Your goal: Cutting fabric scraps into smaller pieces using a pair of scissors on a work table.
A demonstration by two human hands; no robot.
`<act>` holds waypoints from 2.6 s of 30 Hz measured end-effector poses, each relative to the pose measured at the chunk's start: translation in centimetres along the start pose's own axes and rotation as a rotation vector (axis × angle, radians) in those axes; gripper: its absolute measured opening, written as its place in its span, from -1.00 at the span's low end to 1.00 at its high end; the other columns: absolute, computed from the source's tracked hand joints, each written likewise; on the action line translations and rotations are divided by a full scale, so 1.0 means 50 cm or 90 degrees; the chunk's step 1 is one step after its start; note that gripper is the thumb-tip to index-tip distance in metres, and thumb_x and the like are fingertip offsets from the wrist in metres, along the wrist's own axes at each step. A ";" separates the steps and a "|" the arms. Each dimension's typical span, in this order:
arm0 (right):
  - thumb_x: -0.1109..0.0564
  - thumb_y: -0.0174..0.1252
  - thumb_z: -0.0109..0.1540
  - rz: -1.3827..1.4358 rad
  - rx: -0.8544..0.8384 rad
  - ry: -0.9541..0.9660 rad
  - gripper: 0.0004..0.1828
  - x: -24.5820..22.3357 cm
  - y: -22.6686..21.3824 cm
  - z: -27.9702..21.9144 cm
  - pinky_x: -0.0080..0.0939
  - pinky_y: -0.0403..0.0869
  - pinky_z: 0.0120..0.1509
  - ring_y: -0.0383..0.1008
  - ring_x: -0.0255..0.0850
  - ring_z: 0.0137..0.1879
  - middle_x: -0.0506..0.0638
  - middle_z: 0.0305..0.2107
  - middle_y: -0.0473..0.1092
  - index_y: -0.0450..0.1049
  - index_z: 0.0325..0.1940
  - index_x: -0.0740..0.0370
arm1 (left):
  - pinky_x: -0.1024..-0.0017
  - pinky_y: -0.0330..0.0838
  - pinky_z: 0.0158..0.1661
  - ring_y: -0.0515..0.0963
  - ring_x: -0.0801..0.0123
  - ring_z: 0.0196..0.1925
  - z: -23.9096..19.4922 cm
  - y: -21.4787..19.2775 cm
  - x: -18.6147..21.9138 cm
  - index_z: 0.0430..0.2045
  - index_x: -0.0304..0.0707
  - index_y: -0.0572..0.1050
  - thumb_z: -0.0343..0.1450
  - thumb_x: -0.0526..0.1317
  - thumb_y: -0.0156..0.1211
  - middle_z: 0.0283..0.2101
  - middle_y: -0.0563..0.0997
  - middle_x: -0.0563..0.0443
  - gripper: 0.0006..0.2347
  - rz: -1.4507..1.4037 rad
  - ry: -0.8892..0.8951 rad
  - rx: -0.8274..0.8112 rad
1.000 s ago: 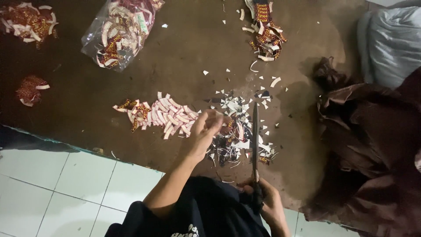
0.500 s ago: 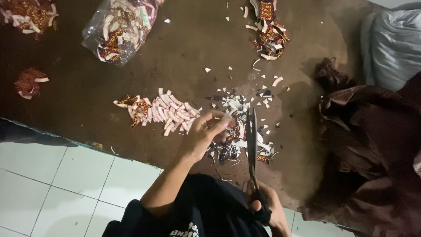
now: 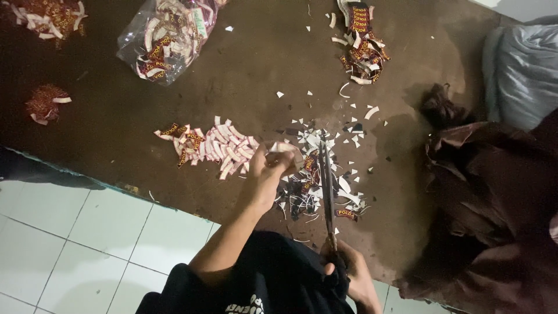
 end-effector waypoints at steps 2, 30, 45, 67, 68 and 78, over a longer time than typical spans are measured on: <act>-0.62 0.16 -0.11 0.003 -0.001 0.014 -0.18 -0.010 0.002 -0.002 -0.23 0.28 -0.28 0.32 -0.23 -0.38 -0.05 -0.52 0.37 0.47 -0.42 0.23 | 0.25 0.55 0.06 0.66 0.16 -0.10 -0.016 0.009 0.020 -0.02 -0.36 0.42 0.33 -0.34 0.26 -0.08 0.63 -0.23 -0.66 -0.101 -0.025 -0.026; -0.72 0.09 -0.10 -0.032 -0.055 -0.023 -0.13 -0.041 -0.004 -0.011 -0.23 0.23 -0.36 0.24 -0.28 -0.45 -0.08 -0.54 0.30 0.38 -0.44 0.18 | 0.57 0.62 -0.61 0.53 0.50 -0.59 -0.064 0.027 0.032 -0.24 -0.28 0.62 0.41 -0.08 0.26 -0.48 0.61 0.02 -0.76 0.168 0.110 -0.175; -0.73 0.03 -0.05 -0.105 -0.080 -0.066 -0.16 -0.027 -0.017 -0.015 -0.29 0.22 -0.41 0.26 -0.30 -0.51 -0.13 -0.60 0.35 0.42 -0.46 0.12 | 0.65 0.24 -0.69 0.31 0.61 -0.70 -0.040 0.039 -0.021 -0.31 -0.32 0.63 0.45 -0.26 0.26 -0.55 0.55 0.09 -0.90 0.079 0.256 -0.257; -0.80 -0.11 -0.08 -0.179 -0.062 -0.069 -0.11 -0.024 -0.024 -0.011 -0.28 0.27 -0.43 0.27 -0.31 -0.55 -0.15 -0.64 0.34 0.40 -0.52 0.08 | 0.67 0.18 -0.73 0.31 0.62 -0.70 -0.040 0.043 -0.022 -0.28 -0.42 0.64 0.44 -0.37 0.24 -0.51 0.62 0.01 -0.90 0.085 0.195 -0.271; -0.85 -0.17 -0.11 -0.185 -0.068 -0.066 -0.06 -0.028 -0.022 -0.013 -0.28 0.23 -0.42 0.24 -0.32 -0.55 -0.16 -0.64 0.32 0.38 -0.52 0.07 | 0.67 0.23 -0.70 0.35 0.61 -0.68 -0.033 0.043 -0.036 -0.27 -0.41 0.64 0.44 -0.37 0.25 -0.50 0.63 0.00 -0.91 0.038 0.233 -0.277; -0.79 -0.14 -0.03 -0.177 -0.078 -0.084 -0.12 -0.011 -0.022 -0.008 -0.30 0.37 -0.44 0.29 -0.33 -0.57 -0.15 -0.62 0.37 0.42 -0.48 0.07 | 0.66 0.21 -0.67 0.32 0.60 -0.67 -0.045 0.043 -0.008 -0.32 -0.39 0.64 0.45 -0.35 0.25 -0.53 0.59 0.04 -0.92 0.060 0.250 -0.277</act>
Point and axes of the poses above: each hand's wrist, its own z-axis towards the middle knuckle, its own y-axis out of the palm, x = y × z, the point moved 6 cm from there along z, towards the middle knuckle
